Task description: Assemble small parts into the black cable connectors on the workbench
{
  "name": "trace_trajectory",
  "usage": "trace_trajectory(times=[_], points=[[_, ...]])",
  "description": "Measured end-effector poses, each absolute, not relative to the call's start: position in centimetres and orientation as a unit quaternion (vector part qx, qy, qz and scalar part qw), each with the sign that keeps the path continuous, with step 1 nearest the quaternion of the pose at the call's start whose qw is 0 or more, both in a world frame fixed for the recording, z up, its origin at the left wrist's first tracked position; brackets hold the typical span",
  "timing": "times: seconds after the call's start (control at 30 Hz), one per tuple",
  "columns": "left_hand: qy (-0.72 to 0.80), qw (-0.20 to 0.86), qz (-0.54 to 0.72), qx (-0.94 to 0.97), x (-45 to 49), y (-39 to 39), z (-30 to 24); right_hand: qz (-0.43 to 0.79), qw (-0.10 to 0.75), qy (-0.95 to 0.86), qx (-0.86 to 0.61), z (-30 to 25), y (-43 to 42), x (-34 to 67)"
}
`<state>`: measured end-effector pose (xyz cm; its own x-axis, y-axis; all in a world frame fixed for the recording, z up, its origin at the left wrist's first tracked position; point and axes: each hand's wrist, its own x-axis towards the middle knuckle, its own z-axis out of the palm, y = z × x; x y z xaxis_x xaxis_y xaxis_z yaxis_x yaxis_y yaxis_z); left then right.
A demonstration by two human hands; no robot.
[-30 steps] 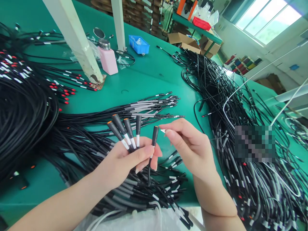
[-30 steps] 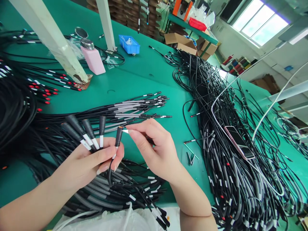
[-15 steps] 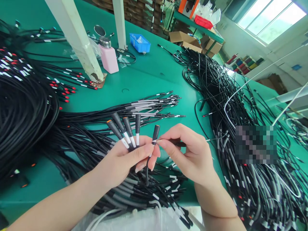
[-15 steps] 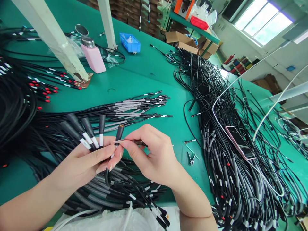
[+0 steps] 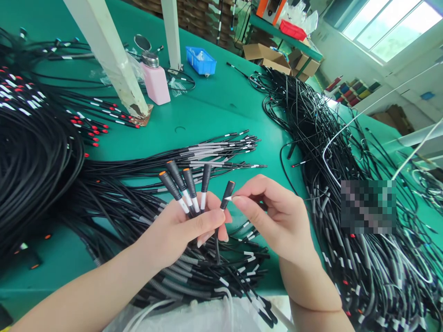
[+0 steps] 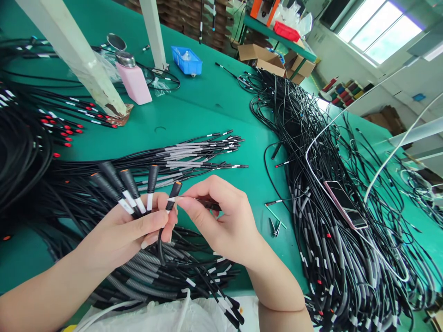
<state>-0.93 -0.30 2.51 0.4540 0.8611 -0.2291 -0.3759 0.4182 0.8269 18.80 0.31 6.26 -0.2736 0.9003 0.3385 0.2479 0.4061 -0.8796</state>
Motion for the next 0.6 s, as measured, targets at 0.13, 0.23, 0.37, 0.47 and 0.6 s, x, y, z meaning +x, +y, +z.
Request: trace_trajectory(times=[0.13,0.23,0.37,0.47,0.6], points=[[0.348,0.760,0.398,0.378,-0.80,-0.24,2.62,0.345,0.450,-0.717,-0.406,6.31,0.24,18.83],[0.347,0.759,0.397,0.383,-0.73,-0.28,2.61,0.317,0.438,-0.738,-0.403,6.34,0.20,18.69],[0.341,0.759,0.399,0.385,-0.71,-0.27,2.58,0.294,0.425,-0.757,-0.401,6.32,0.05,18.55],[0.342,0.760,0.400,0.383,-0.67,-0.23,2.68,0.300,0.423,-0.757,-0.397,6.24,-0.02,18.55],[0.352,0.757,0.401,0.377,-0.55,-0.22,2.77,0.332,0.415,-0.750,-0.394,6.20,0.07,18.52]])
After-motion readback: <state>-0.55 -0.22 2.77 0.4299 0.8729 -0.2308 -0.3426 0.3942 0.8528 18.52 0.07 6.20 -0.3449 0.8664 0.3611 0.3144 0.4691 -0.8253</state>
